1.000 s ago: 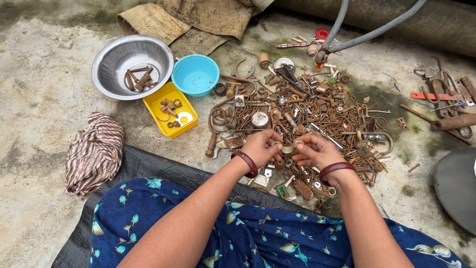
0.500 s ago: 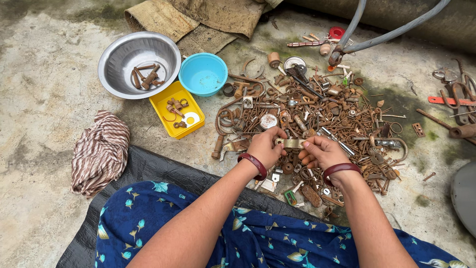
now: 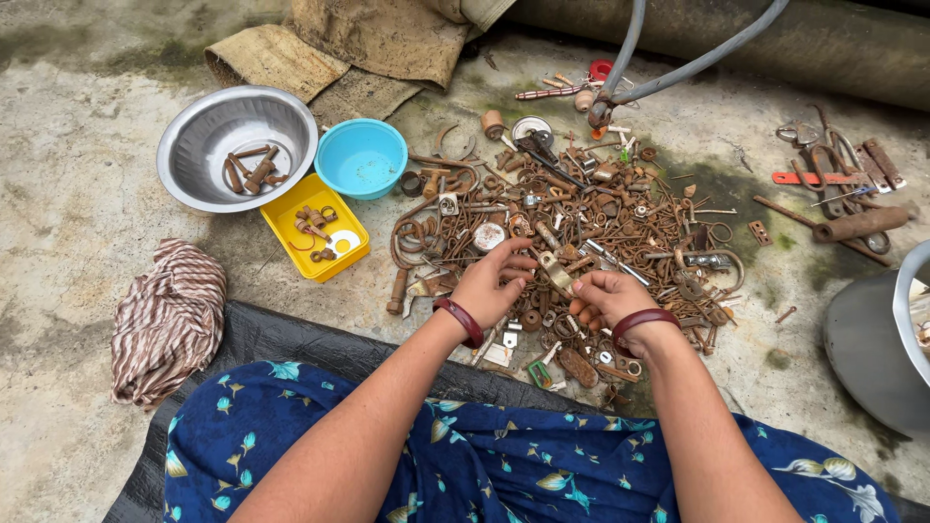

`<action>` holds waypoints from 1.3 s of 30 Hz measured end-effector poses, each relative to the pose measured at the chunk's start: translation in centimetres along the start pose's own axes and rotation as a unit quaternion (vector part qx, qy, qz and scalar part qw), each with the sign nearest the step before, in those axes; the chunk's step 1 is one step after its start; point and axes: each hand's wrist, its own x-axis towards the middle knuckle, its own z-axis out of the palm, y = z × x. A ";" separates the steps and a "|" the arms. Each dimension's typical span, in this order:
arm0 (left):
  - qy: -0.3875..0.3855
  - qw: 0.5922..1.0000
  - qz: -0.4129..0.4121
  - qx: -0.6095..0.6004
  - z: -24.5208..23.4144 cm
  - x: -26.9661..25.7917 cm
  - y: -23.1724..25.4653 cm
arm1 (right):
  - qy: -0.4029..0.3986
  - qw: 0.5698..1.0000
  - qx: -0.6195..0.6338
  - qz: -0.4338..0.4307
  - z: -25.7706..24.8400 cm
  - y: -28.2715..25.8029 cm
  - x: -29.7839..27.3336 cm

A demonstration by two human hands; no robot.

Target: The person sorts through a pile of metal scraps, hardware, and old components, picking up items by hand and placing them into different bowls and containers.

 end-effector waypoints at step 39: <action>0.007 0.995 0.031 0.096 0.5 -0.5 0.0 | 0.288 0.908 -0.283 -0.110 -5.5 -0.7 0.3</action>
